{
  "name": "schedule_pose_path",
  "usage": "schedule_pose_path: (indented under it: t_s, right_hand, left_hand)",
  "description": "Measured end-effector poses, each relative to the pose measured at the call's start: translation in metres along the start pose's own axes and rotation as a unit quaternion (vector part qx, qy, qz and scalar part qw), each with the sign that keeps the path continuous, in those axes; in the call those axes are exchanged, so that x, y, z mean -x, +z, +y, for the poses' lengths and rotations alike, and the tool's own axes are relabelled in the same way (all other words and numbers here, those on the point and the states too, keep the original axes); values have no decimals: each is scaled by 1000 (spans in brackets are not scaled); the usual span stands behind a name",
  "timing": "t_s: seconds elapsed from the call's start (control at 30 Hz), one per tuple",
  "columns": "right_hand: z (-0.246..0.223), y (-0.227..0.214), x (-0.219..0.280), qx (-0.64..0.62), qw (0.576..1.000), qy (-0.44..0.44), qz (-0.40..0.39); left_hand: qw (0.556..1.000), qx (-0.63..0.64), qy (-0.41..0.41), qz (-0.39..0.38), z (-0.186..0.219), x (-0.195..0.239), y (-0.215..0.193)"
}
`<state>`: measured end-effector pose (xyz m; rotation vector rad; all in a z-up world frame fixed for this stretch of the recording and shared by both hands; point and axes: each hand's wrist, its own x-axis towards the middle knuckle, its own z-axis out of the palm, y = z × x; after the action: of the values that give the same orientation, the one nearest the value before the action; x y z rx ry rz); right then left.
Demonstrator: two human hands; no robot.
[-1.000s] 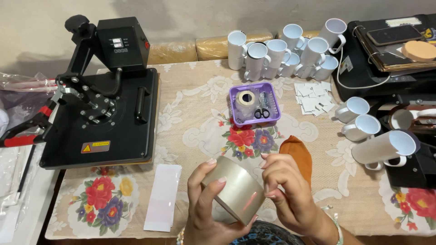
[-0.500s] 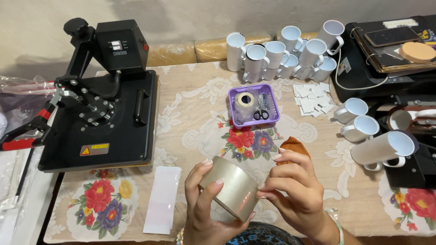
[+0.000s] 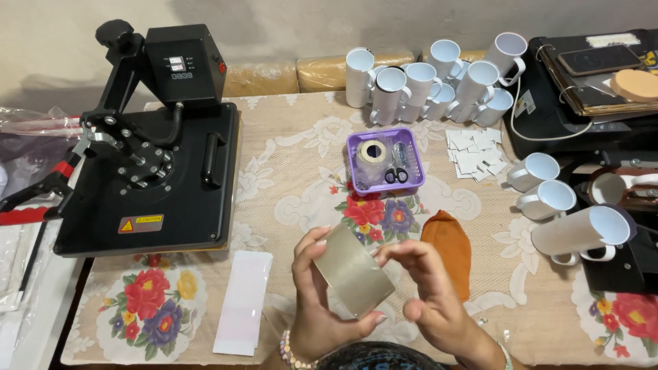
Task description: The person handles a roll of tape, peeling and folding the edge. They then place a white sheet onto a heat press machine, cover it with a brown sheet, and operate the press by lowering the handle. Finally, they open the press and remove the sheets.
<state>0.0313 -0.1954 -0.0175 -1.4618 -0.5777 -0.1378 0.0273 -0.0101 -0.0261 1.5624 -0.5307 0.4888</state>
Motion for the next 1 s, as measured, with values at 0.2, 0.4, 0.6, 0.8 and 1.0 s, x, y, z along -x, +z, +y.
schedule_pose_path:
  t_s: [0.2, 0.4, 0.6, 0.8, 1.0]
  right_hand:
    - [15, -9, -2, 236, 969, -55, -43]
    - [23, -30, 5, 436, 893, -110, -2]
    - [17, -56, 0, 519, 841, -156, 7]
    - [14, -84, -3, 563, 811, -160, -18]
    - [15, -105, -2, 547, 820, -162, -46]
  left_hand:
    - [951, 283, -87, -85, -43, -8, 15]
    - [993, -111, 26, 36, -53, -24, 35]
    - [956, -240, 167, 24, -48, -41, 67]
    - [882, -395, 253, -35, -29, -62, 81]
    - [832, -472, 283, -69, -34, -61, 94]
